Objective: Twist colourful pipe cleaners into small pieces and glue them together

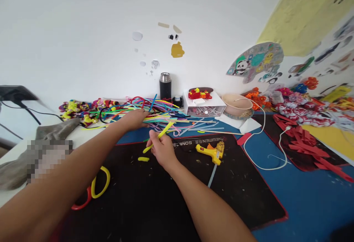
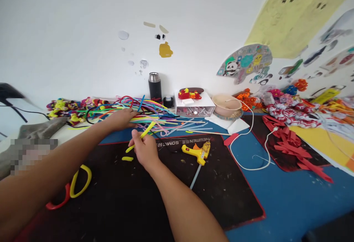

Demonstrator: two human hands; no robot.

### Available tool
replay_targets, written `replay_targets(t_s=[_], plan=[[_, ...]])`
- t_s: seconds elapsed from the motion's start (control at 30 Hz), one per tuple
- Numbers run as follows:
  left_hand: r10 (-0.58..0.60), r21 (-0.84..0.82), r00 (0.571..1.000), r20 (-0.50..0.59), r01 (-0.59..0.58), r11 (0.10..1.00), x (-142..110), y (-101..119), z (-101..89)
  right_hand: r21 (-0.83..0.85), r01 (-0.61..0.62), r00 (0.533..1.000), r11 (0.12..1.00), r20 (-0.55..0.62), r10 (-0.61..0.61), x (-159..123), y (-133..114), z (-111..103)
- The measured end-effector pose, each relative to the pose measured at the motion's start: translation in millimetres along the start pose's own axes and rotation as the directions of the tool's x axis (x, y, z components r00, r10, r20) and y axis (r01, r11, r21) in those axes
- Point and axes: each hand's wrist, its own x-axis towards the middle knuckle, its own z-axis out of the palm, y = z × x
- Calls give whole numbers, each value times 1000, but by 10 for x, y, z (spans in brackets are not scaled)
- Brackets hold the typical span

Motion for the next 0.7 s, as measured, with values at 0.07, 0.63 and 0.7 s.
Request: replay_targets(t_s=[0.07, 0.63, 0.7], plan=[[14, 20, 1000, 12, -14, 1000, 60, -58, -35, -13, 14, 1000, 1000, 3, -14, -5, -7, 1], [-447, -189, 862, -240, 410, 892, 135, -134, -406, -54, -24, 999, 998, 46, 26, -70, -91, 50], [-465, -240, 858, -218, 415, 878, 146, -130, -292, -53, -27, 999, 998, 44, 29, -74, -94, 49]])
